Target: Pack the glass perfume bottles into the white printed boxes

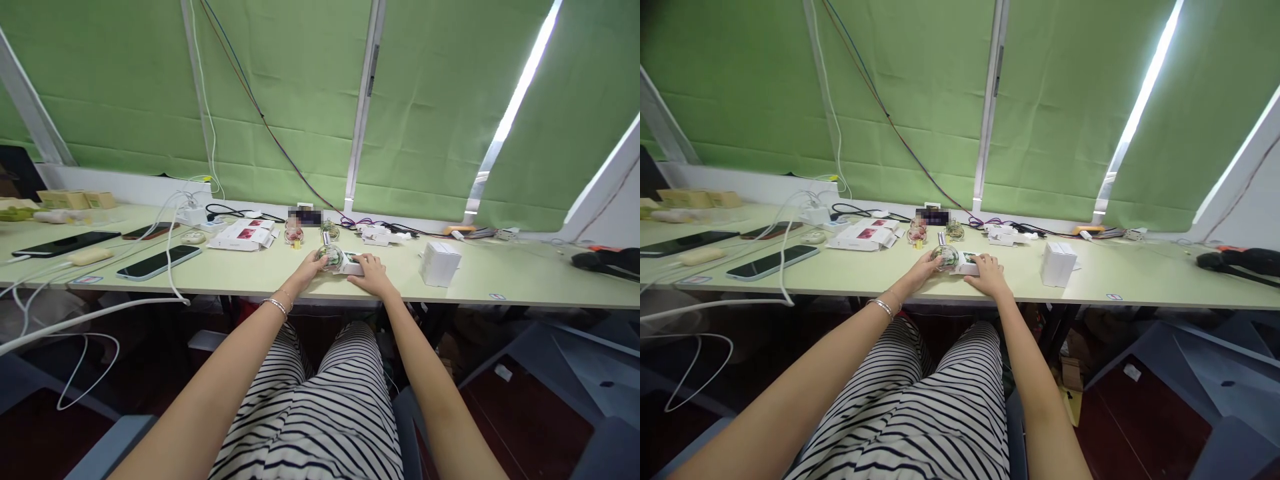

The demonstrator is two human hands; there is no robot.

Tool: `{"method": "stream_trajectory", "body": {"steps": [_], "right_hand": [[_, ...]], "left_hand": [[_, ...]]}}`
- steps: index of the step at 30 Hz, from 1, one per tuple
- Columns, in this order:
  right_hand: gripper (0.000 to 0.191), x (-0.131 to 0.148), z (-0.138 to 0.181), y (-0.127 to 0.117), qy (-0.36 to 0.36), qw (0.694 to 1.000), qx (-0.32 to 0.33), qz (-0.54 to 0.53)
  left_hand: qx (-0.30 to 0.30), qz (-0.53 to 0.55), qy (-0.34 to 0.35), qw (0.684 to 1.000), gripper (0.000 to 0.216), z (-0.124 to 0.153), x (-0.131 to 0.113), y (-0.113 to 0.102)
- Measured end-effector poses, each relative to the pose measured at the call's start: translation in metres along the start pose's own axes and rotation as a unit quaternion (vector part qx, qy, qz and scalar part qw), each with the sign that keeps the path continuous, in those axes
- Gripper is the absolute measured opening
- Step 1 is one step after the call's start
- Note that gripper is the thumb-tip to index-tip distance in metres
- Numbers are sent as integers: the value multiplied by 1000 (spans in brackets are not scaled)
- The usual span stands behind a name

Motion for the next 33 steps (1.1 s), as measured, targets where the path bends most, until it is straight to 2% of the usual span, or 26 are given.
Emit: {"method": "stream_trajectory", "body": {"steps": [2,4,7,11,16,19,25,29,33], "right_hand": [[58,2,0,0,6,1000,-14,5],[53,4,-1,-1,13,999,-31,19],[48,8,-1,-3,23,997,-60,32],[42,7,-1,-5,52,992,-112,-1],[46,6,-2,-3,-14,995,-94,-13],[48,7,-3,0,-52,995,-82,-6],[50,2,-5,5,-117,989,-80,-46],[45,-2,-5,6,-126,984,-97,-80],[43,-6,-4,7,-109,976,-143,-126]], "left_hand": [[14,44,3,999,38,2,-2,0],[41,70,5,997,37,5,-4,0],[71,73,0,995,37,6,-5,2],[100,72,3,992,42,4,-2,2],[144,83,-10,986,41,1,2,1],[126,87,-1,988,41,0,2,0],[8,72,117,991,47,1,-4,-4],[-36,35,152,987,53,2,-6,-7],[-52,28,169,984,52,1,-6,-8]]}}
Point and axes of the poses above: each hand's wrist, its own z-axis away from the middle knuckle, its own y-axis out of the palm, x = y × z, the point moved 2 cm from there along -z, towards the middle knuckle, and after that the axes turned 15 degrees about -y, right-handed, at the moved point
